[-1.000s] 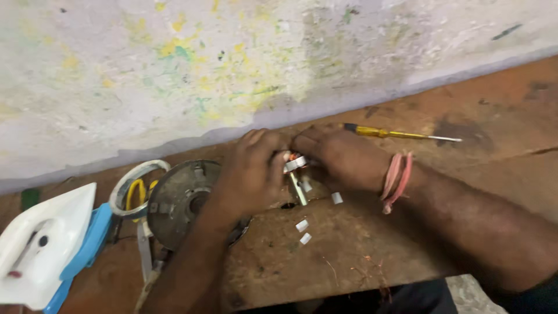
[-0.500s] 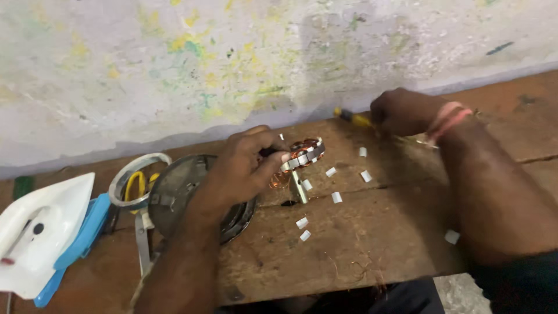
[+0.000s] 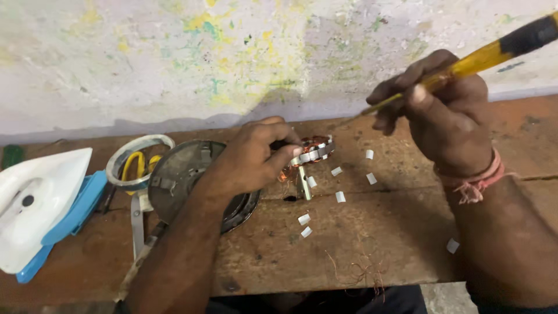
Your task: The person assembles a motor rotor by inserting white insulating pieces into slots and winding copper wire around them. They then use a screwdriver to adjust components inside a circular metal housing.
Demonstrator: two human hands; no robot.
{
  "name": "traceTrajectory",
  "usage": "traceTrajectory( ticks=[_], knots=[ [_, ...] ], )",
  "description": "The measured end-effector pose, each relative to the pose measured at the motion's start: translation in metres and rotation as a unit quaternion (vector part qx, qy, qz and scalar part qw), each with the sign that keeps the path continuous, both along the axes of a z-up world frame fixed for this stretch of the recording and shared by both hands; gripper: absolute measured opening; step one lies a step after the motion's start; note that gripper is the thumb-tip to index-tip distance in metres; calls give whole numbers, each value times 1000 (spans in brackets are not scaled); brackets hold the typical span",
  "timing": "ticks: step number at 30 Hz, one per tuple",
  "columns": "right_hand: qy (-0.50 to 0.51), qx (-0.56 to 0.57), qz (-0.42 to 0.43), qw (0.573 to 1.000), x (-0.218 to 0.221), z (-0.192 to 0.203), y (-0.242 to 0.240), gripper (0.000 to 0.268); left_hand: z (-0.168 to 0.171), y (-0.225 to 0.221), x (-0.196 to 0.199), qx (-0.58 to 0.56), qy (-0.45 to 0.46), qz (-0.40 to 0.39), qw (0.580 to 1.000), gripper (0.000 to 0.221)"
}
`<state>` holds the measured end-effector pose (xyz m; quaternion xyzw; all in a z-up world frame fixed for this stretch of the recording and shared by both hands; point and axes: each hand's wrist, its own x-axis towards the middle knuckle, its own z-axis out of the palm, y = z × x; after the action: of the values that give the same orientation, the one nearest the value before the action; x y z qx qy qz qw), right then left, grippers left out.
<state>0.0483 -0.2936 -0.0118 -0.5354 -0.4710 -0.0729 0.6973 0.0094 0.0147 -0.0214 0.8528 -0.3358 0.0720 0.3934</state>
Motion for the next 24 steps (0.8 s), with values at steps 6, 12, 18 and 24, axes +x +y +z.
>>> traceTrajectory(
  ticks=[6, 12, 18, 24],
  knots=[
    [-91, -18, -33, 995, -36, -2, 51, 8, 7, -1, -2, 45, 42, -7, 998, 20],
    [-249, -214, -212, 921, -63, -11, 41, 22, 4, -2, -2, 43, 90, 11, 995, 26],
    [-249, -221, -223, 916, -61, -5, 43, 19, 4, -2, 0, 34, 89, 8, 995, 26],
    [-261, -271, -158, 913, -57, -4, 44, 19, 0, -1, 2, 40, 92, 19, 995, 27]
  ],
)
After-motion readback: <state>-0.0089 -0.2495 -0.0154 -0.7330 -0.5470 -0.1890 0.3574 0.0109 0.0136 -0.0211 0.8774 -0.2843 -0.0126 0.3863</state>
